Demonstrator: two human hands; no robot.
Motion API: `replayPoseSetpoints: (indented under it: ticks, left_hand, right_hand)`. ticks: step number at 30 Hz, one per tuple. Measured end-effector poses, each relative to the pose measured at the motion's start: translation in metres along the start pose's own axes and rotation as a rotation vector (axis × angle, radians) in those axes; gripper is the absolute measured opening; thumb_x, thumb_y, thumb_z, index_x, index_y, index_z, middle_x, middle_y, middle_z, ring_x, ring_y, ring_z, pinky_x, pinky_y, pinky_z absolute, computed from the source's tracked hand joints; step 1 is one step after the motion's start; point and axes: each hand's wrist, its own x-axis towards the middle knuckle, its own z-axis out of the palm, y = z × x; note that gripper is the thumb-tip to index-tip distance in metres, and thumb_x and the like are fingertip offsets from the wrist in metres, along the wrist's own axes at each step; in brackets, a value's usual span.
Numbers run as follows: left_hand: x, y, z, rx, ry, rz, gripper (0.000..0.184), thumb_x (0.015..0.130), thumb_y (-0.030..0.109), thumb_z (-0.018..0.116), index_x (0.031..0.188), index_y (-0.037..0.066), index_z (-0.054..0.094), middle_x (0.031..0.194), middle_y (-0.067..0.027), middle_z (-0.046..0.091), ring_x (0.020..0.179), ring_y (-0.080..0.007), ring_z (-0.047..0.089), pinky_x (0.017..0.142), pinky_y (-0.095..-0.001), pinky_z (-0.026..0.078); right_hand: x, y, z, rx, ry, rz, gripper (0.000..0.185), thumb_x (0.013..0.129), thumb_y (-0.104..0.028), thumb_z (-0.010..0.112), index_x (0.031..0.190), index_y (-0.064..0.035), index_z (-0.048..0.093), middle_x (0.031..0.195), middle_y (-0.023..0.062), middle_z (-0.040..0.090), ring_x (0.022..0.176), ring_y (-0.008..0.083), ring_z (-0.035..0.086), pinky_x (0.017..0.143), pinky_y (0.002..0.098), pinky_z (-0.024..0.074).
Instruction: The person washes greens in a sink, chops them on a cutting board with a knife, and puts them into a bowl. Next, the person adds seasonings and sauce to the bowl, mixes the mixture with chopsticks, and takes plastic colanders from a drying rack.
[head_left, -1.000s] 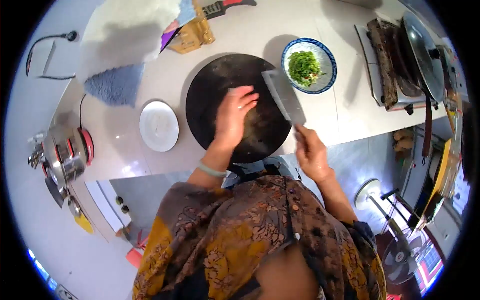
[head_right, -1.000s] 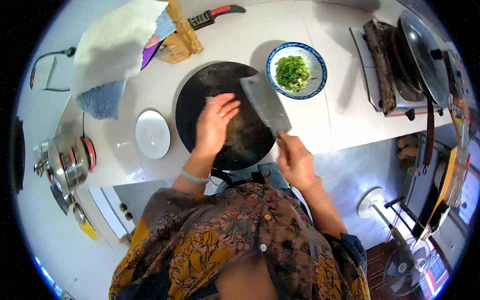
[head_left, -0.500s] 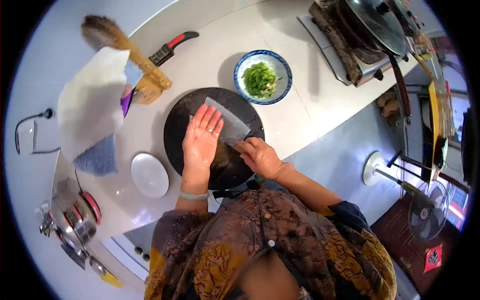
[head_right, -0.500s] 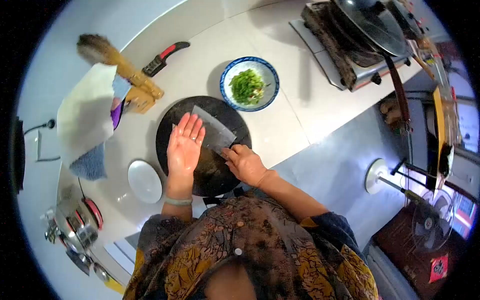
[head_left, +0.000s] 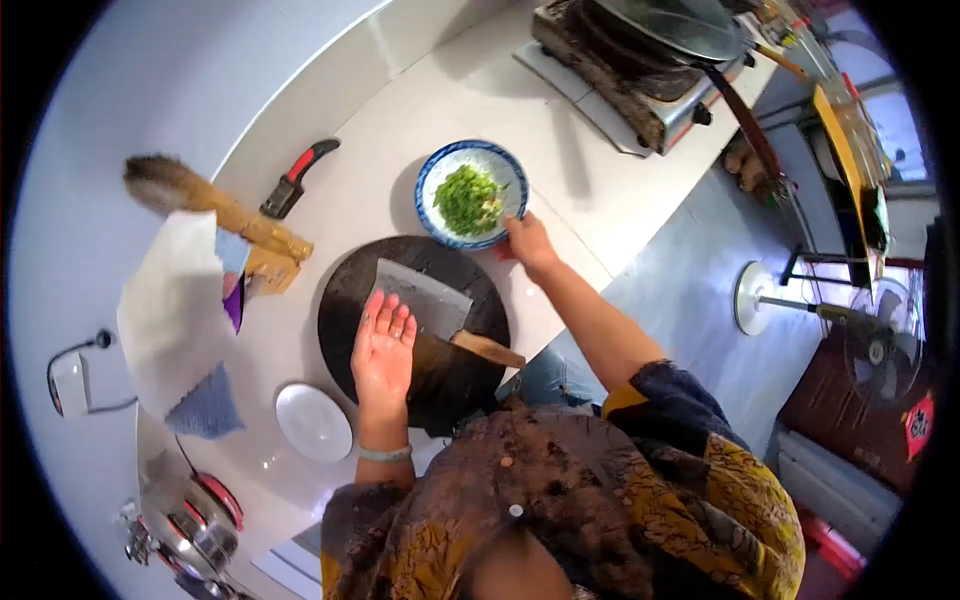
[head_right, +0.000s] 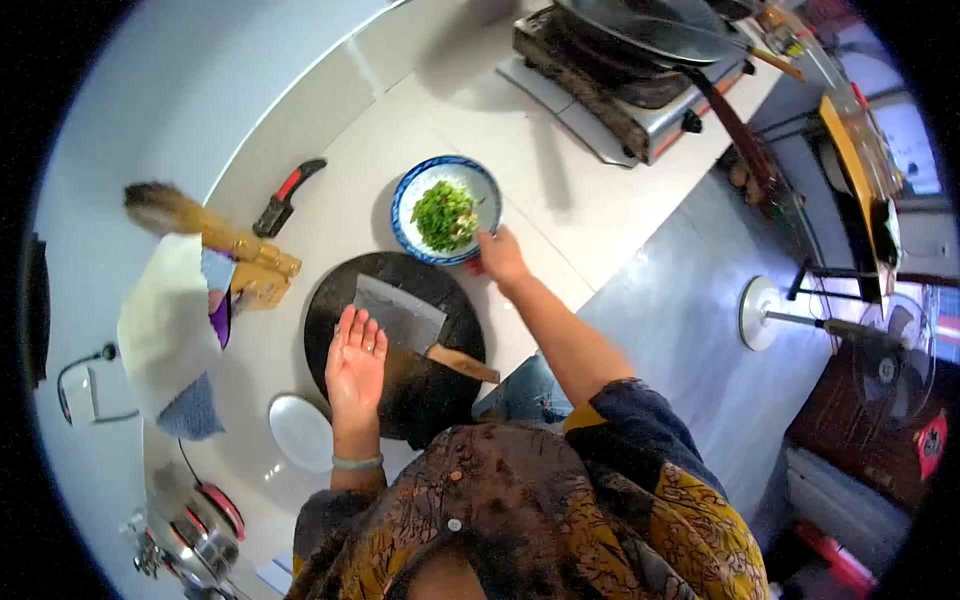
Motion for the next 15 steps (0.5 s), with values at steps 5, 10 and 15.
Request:
replayPoseSetpoints:
  ticks: [5,10,15]
  left_hand:
    - [-0.004,-0.004,0.005,0.037,0.009,-0.031,0.039,0.096,0.027,0.050,0.129,0.006,0.051,0.118,-0.0061,0.058,0.105,-0.0190,0.054,0.095,-0.0359,0.043]
    - [-0.014,-0.012,0.020,0.081,0.039,-0.010,0.041,0.095,0.028,0.052,0.129,0.005,0.051,0.116,-0.0064,0.058,0.104,-0.0189,0.054,0.094,-0.0353,0.044]
    - [-0.009,-0.062,0.065,0.208,-0.044,-0.098,0.040,0.095,0.028,0.051,0.127,0.004,0.052,0.116,-0.0102,0.060,0.102,-0.0207,0.057,0.092,-0.0355,0.045]
  right_hand:
    - [-0.007,-0.018,-0.012,0.028,-0.006,0.019,0.025,0.088,-0.014,0.045,0.099,0.0067,0.053,0.072,0.0158,0.062,0.052,0.0223,0.060,0.047,0.0349,0.0513]
    - [-0.056,-0.060,-0.097,0.098,0.027,-0.014,0.029,0.087,-0.012,0.041,0.103,0.0107,0.050,0.075,0.0177,0.062,0.053,0.0216,0.061,0.045,0.0333,0.0517]
    - [-0.059,-0.062,-0.136,0.026,0.014,-0.029,0.029,0.089,-0.013,0.041,0.101,0.0111,0.051,0.073,0.0176,0.062,0.054,0.0224,0.061,0.046,0.0333,0.0518]
